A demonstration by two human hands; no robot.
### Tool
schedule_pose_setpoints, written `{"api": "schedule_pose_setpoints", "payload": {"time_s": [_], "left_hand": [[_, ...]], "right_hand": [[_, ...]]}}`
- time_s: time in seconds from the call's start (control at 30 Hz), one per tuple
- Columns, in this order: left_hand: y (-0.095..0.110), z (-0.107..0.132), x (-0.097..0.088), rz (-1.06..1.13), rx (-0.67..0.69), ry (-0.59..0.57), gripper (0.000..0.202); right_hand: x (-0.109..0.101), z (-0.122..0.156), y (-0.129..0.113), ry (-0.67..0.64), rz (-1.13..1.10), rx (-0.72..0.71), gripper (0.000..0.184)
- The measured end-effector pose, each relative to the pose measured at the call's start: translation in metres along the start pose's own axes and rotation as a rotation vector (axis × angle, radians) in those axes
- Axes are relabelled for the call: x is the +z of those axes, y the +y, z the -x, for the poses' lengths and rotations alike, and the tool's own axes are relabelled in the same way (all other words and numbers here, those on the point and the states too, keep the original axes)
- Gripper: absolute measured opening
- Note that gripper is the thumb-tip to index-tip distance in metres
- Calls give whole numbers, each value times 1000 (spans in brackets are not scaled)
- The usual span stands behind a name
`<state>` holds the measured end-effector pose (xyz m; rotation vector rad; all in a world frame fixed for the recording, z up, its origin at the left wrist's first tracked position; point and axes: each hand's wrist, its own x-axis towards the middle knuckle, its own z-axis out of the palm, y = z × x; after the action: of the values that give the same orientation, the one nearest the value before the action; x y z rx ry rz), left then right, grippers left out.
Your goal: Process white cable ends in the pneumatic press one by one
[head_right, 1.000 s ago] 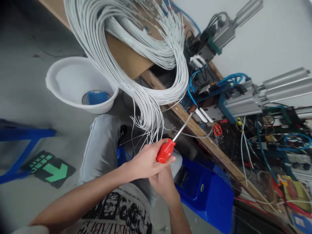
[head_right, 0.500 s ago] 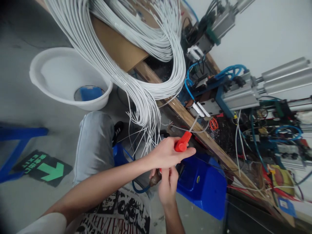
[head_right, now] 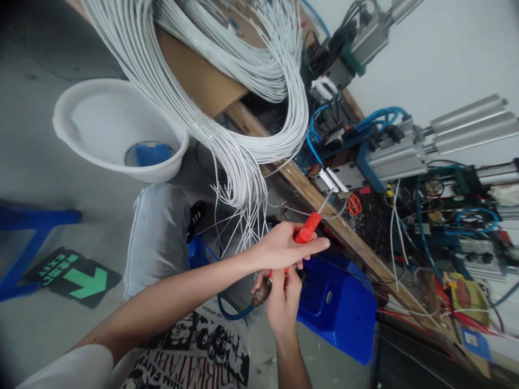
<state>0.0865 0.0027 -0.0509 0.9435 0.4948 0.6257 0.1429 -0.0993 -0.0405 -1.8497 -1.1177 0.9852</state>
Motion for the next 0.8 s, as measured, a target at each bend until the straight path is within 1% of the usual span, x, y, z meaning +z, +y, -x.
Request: {"api": "schedule_pose_setpoints", "payload": {"time_s": [0.17, 0.27, 0.33, 0.43, 0.6, 0.7, 0.73, 0.8], "left_hand": [[3, -4, 1, 27, -20, -16, 66], [8, -5, -1, 24, -20, -20, 64], [13, -6, -4, 26, -37, -14, 63], [20, -5, -7, 32, -66, -6, 62], [29, -4, -9, 45, -108, -13, 58], [32, -2, -15, 20, -95, -20, 57], [33, 0, -18, 3, -82, -22, 57], [36, 6, -29, -41, -55, -26, 54]], "right_hand": [[2, -2, -7, 20, 46, 9, 50], [3, -4, -12, 39, 30, 8, 47], [5, -7, -14, 28, 4, 18, 46], [6, -10, -14, -4, -31, 37, 50], [8, -14, -15, -19, -48, 23, 52], [10, -15, -15, -82, -126, 14, 48], [11, -15, -14, -129, -182, 9, 43], [15, -16, -13, -272, -301, 9, 33]]}}
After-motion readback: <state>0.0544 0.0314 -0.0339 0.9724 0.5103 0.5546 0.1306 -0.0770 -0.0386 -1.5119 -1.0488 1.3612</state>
